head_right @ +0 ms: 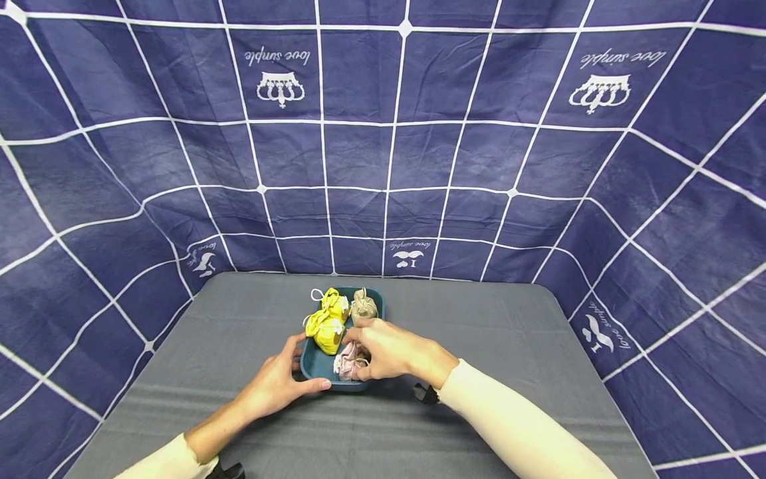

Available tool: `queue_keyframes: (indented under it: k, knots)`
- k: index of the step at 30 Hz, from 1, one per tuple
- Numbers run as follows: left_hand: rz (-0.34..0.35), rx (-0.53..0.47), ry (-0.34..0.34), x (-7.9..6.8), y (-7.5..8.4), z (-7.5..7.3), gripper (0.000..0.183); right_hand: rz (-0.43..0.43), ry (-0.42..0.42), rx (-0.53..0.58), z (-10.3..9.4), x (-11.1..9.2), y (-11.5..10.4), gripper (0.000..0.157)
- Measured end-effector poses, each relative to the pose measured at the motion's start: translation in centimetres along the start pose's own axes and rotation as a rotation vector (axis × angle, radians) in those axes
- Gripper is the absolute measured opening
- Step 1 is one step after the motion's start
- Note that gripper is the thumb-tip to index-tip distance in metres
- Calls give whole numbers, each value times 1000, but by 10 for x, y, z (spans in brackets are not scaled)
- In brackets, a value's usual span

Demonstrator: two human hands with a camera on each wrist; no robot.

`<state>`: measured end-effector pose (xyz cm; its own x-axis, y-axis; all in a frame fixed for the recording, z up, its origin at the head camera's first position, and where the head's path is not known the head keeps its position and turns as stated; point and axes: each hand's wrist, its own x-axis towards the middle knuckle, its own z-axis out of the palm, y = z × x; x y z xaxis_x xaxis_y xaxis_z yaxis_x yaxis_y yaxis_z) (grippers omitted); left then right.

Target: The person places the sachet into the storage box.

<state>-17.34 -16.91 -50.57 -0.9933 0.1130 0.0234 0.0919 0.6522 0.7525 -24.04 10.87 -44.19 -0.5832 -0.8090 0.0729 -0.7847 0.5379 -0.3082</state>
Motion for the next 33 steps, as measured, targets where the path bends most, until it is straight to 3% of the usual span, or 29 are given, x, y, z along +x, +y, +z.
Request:
queue_keyframes:
  k: [12,22,33]
  knots:
    - [8,8,2,0,-3,-3,119,0,121,24,2,-17,7,62]
    - [7,30,5,0,-6,-7,120,88,244,-3,11,-35,11,62]
    - [22,-10,-29,1,-14,-20,115,237,393,-58,14,-72,31,62]
